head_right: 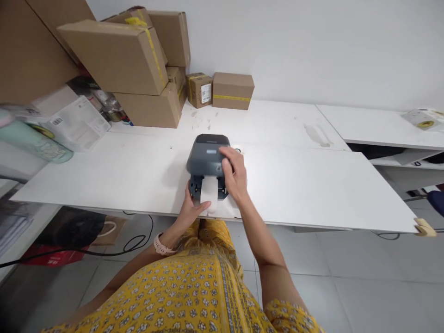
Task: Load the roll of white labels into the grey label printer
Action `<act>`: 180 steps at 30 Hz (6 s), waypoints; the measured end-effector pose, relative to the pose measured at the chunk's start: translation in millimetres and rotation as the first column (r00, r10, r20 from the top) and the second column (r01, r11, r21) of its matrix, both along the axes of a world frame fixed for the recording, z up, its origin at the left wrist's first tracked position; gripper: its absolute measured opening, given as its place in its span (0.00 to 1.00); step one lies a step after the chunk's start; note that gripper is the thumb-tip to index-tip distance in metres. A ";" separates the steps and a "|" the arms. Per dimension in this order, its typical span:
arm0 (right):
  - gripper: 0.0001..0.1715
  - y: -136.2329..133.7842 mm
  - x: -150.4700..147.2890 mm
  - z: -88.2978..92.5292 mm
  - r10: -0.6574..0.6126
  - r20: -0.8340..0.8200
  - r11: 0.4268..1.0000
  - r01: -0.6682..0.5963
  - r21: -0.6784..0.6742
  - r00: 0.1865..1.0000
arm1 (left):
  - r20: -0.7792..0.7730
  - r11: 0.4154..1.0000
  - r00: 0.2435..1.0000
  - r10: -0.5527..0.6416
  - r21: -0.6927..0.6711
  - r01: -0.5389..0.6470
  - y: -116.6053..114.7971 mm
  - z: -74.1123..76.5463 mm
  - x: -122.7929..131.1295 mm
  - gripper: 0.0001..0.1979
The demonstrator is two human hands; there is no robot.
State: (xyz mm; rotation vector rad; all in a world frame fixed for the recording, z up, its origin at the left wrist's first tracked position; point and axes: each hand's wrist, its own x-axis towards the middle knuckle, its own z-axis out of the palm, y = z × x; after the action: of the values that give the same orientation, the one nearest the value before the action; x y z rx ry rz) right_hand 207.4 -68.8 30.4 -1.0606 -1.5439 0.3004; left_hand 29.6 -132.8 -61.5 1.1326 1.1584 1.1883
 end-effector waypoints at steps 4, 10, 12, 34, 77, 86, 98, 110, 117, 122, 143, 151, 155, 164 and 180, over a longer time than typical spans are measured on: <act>0.19 -36.0 -7.2 -44.1 0.026 0.091 0.998 -0.020 -0.064 0.996 | 0.013 0.999 1.000 -0.024 -0.024 0.025 -1.0 8.5 -2.3 0.61; 0.47 -43.0 -13.0 -72.0 -0.129 -0.259 0.913 0.013 -0.407 0.957 | 0.174 0.992 0.984 0.046 -0.124 -0.024 10.3 28.7 -6.2 0.43; 0.56 -41.8 -13.8 -75.5 -0.144 -0.423 0.841 -0.115 -0.529 0.895 | 0.153 0.989 0.985 0.082 -0.135 -0.061 17.3 32.7 -4.4 0.41; 0.46 -38.6 -15.4 -89.0 -0.129 -0.540 0.846 -0.191 -0.497 0.831 | -0.180 0.970 0.956 0.231 -0.029 -0.240 -10.0 24.9 -16.8 0.30; 0.35 -28.6 -5.0 -8.6 0.045 -0.030 0.976 -0.050 -0.211 0.999 | 0.042 0.931 0.976 0.212 0.295 -0.215 52.3 70.2 -16.3 0.25; 0.39 107.7 -2.8 56.6 -0.142 0.166 0.987 0.127 0.097 0.976 | -0.172 0.988 0.976 0.135 0.093 -0.121 111.4 20.7 -7.2 0.30; 0.30 80.5 -0.5 68.0 -0.216 0.471 0.966 0.116 0.232 0.855 | -0.354 0.988 0.922 0.155 0.051 -0.146 118.0 38.9 -6.2 0.36; 0.52 152.1 4.4 66.9 -0.139 0.574 0.983 0.042 0.179 0.807 | -0.397 0.989 0.906 0.150 0.045 -0.144 115.0 38.7 -7.8 0.38; 0.49 154.3 4.1 59.9 -0.210 0.600 0.969 0.081 0.235 0.772 | -0.470 0.994 0.877 0.101 0.020 -0.103 113.7 38.8 -7.9 0.38; 0.41 122.2 -6.5 55.7 -0.106 0.348 0.974 0.028 0.224 0.932 | -0.517 0.995 0.850 0.099 0.027 -0.100 113.6 40.2 -7.1 0.37; 0.28 58.9 -12.7 65.0 0.117 -0.979 0.579 -0.812 -0.070 0.168 | -0.526 0.989 0.838 0.145 0.067 -0.130 112.2 45.5 -3.8 0.33; 0.26 33.9 -34.9 49.6 -0.045 -0.999 0.616 -0.787 -0.050 0.029 | -0.503 0.987 0.850 0.155 0.120 -0.109 111.8 40.0 -6.4 0.30; 0.25 27.9 -38.4 44.7 -0.120 -0.993 0.653 -0.753 -0.081 0.003 | -0.498 0.986 0.852 0.163 0.107 -0.126 112.4 40.7 -5.8 0.31; 0.20 27.7 -37.6 30.4 -0.132 -0.990 0.666 -0.736 -0.119 0.041 | -0.503 0.987 0.849 0.159 0.079 -0.139 113.0 43.6 -4.6 0.31; 0.17 33.7 -33.8 3.7 0.078 -0.958 0.682 -0.716 -0.152 0.277 | -0.502 0.987 0.850 0.159 0.089 -0.133 111.7 44.2 -4.1 0.30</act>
State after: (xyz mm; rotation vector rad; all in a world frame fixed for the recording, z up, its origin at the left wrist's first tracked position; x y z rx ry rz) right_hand 173.7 -35.1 34.1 -0.6064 -0.5981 1.5907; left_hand 25.5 -21.1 -17.3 1.4729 1.6475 1.0625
